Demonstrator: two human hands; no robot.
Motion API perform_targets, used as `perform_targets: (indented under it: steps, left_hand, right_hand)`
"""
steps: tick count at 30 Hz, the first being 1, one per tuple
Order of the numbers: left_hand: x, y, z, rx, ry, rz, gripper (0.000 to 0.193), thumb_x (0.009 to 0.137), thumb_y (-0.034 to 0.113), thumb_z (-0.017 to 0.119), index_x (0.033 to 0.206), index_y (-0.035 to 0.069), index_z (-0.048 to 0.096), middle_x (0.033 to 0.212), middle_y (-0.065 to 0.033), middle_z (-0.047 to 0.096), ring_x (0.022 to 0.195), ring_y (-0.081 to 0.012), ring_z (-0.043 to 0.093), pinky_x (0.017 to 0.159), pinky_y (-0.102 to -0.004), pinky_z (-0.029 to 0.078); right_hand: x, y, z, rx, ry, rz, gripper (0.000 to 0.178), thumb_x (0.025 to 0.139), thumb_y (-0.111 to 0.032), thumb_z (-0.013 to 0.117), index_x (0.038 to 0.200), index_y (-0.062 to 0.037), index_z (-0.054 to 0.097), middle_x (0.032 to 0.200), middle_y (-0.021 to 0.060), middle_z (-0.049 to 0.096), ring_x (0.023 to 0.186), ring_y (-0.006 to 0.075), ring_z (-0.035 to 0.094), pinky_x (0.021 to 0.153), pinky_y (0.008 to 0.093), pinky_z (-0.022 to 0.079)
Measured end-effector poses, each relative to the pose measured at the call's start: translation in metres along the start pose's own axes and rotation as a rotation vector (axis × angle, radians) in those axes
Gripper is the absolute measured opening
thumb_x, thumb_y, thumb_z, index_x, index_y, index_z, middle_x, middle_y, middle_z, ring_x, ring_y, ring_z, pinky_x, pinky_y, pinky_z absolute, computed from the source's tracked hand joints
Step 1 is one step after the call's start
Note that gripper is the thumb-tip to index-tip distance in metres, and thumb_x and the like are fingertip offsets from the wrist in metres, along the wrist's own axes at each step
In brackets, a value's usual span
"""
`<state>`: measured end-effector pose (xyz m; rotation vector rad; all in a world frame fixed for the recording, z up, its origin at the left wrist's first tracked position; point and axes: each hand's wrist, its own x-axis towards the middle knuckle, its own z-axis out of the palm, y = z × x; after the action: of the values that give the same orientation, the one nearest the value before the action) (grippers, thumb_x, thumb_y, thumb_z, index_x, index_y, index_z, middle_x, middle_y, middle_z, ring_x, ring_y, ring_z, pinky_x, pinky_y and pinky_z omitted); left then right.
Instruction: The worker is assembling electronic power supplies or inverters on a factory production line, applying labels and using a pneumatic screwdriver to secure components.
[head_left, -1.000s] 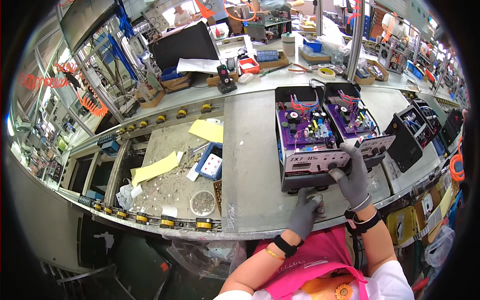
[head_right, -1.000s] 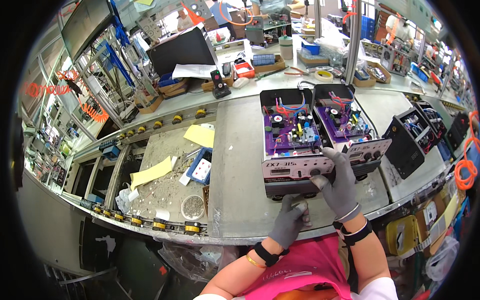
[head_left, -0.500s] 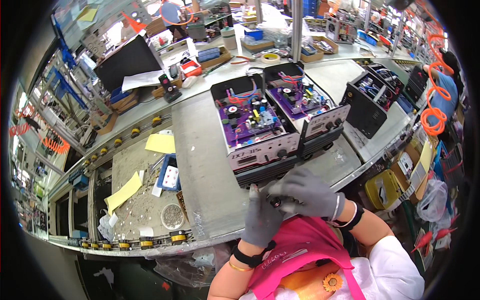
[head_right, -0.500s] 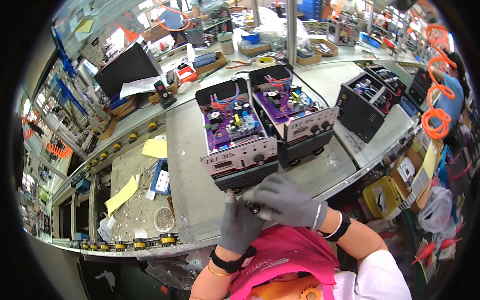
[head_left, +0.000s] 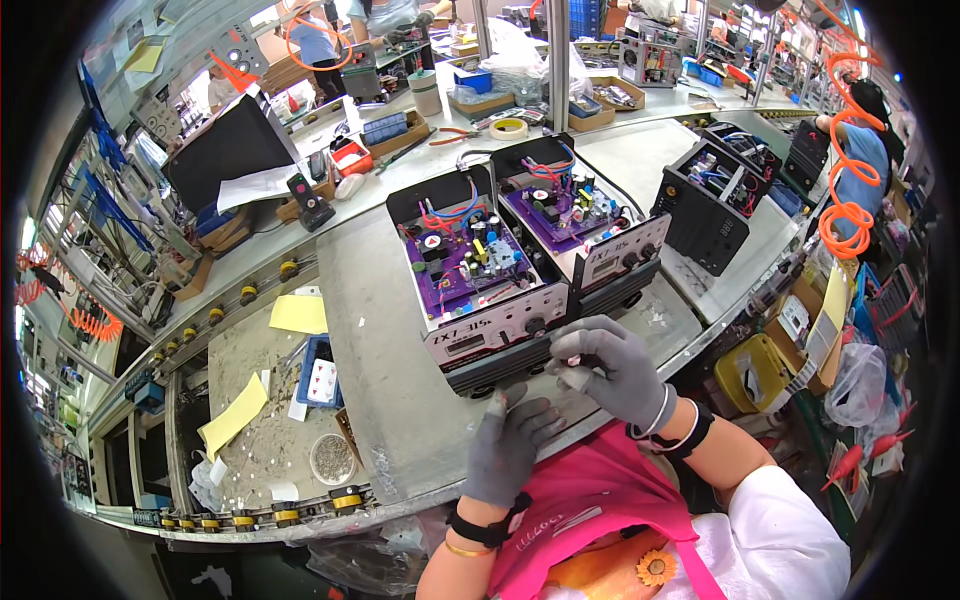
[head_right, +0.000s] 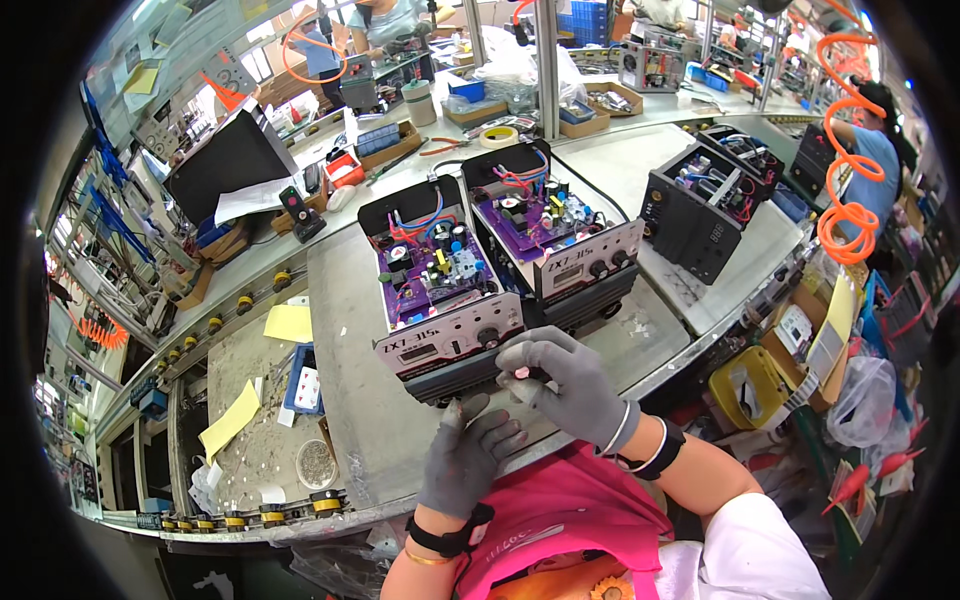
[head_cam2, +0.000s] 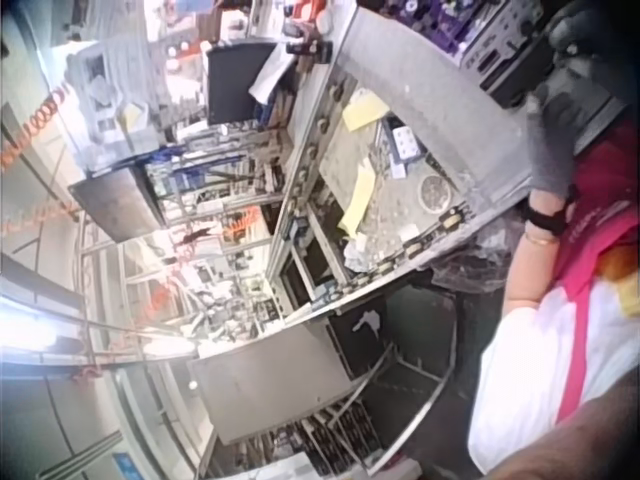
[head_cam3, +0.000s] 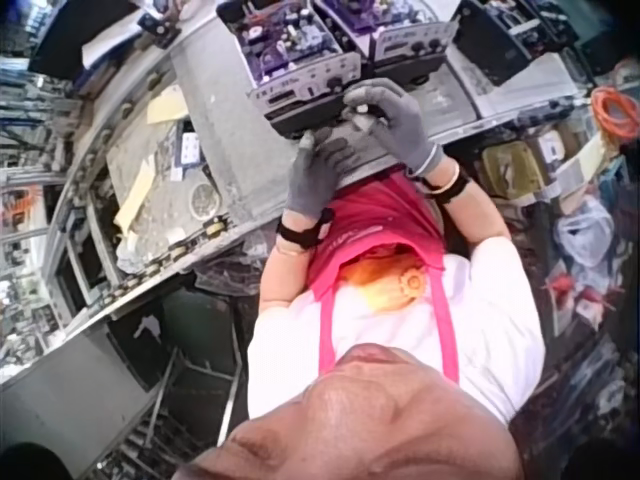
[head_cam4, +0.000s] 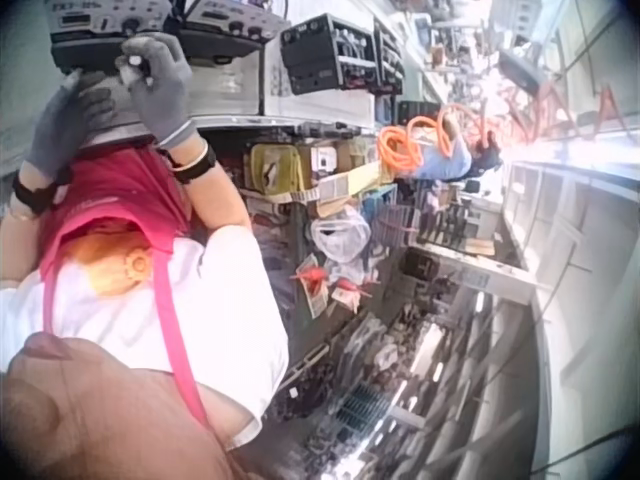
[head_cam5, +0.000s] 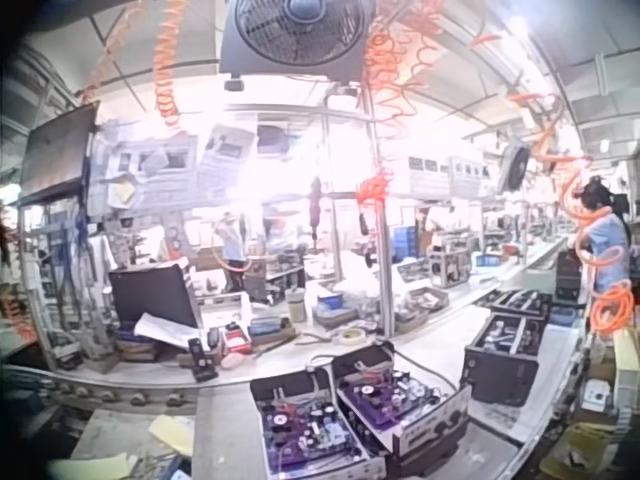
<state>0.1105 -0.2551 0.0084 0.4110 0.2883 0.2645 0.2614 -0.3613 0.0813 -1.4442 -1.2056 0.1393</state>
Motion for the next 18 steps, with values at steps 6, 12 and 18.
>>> perform_targets:
  steps: [6,12,18]
  left_hand:
    - [0.007,-0.003,-0.001,0.049,-0.02,0.065,0.041,0.096,0.029,0.052,0.132,0.013,0.042,0.107,-0.017,0.062,0.098,-0.0276,0.061,0.087,-0.0433,0.05]
    - [0.014,-0.01,-0.004,0.041,-0.027,0.123,0.036,0.094,0.026,0.056,0.126,0.012,0.047,0.106,-0.0081,0.062,0.087,-0.0218,0.063,0.083,-0.0412,0.052]
    - [0.019,-0.013,-0.01,0.051,0.002,0.101,0.036,0.092,0.024,0.057,0.124,0.011,0.046,0.099,-0.0057,0.06,0.083,-0.0178,0.061,0.079,-0.0387,0.053]
  right_hand:
    - [0.014,-0.01,-0.003,-0.577,0.041,-0.355,0.028,0.072,-0.003,0.075,0.097,-0.0066,0.064,0.091,0.0082,0.058,0.077,0.0234,0.061,0.064,0.031,0.052]
    - [0.032,-0.006,0.024,-0.349,0.025,-0.308,0.023,0.074,-0.004,0.072,0.096,-0.0076,0.065,0.087,0.0082,0.055,0.076,0.0256,0.061,0.064,0.0323,0.052]
    - [0.043,0.001,0.031,-0.75,-0.047,-0.473,0.021,0.075,-0.015,0.069,0.093,-0.0087,0.063,0.086,0.0046,0.056,0.081,0.0217,0.06,0.067,0.0347,0.049]
